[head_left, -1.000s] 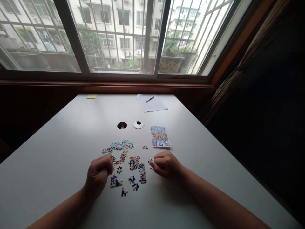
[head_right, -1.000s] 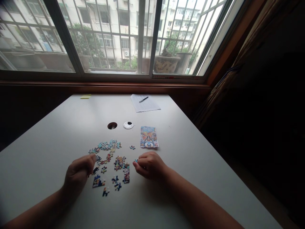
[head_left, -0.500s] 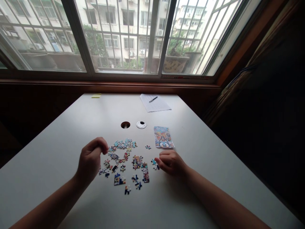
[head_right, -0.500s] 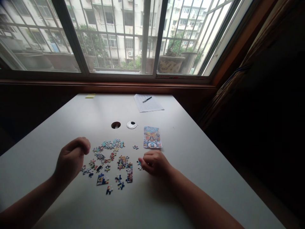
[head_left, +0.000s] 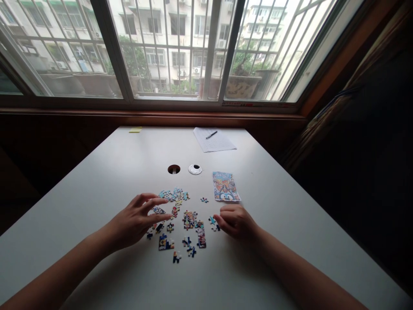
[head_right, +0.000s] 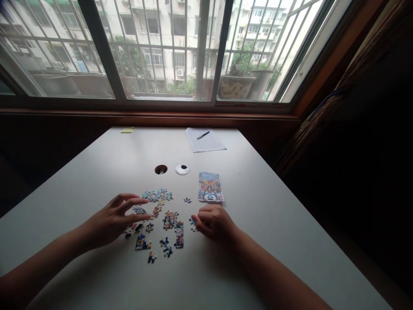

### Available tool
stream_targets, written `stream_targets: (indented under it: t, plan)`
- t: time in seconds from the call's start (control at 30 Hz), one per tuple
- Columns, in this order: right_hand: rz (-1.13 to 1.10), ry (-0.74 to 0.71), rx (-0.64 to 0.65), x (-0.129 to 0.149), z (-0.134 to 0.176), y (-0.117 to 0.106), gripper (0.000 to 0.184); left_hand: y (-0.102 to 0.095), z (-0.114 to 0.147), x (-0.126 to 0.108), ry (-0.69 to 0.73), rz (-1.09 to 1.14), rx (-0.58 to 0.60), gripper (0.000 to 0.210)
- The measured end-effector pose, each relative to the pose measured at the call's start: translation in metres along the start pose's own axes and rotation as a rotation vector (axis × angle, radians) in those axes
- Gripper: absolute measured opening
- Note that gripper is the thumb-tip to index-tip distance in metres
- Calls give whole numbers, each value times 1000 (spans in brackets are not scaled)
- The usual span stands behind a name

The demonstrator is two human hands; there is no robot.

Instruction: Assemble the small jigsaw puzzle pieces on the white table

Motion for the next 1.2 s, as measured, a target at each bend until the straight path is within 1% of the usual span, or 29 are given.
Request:
stream_targets:
  t: [0.13, 0.23, 0.43, 0.53, 0.6, 0.7, 0.83, 0.93, 1.07, 1.2]
  plan:
    - [4, 8, 7, -1, 0, 0, 44, 12, 0, -4, 29, -33, 29, 75]
    - [7, 8, 1, 0, 0, 0, 44, 18, -1, -1, 28, -46, 34, 75]
    - [11, 6, 8, 0, 0, 0, 45, 17, 1, 11, 9, -35, -13, 60]
    - [11, 11, 8, -1, 0, 0, 45, 17, 4, 15, 3, -41, -9, 59]
    - [15, 15, 8, -2, 1, 1, 45, 16, 5, 15, -13, -45, -12, 62]
    - [18, 17, 8, -3, 2, 1, 45, 12, 6, 10, -13, -32, -13, 67]
    - [14, 14, 7, -2, 1, 2, 45, 12, 6, -5, 58, 1, 26, 68]
    - [19, 18, 3, -2, 1, 1, 44, 14, 6, -12, 88, 4, 56, 71]
    - [11, 18, 9, -2, 0, 1, 44, 15, 6, -8, 84, 20, 41, 69]
    - [20, 19, 20, 0, 0, 2, 44, 16, 5, -1, 88, -11, 20, 66]
Point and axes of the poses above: each hand's wrist, its own z-axis away from the middle knuckle, its own y-axis out of the palm, x = y × z, the point moved 10 cm from there along -z, towards the middle knuckle, and after that the axes turned 7 degrees about x, right-handed, at the moved point
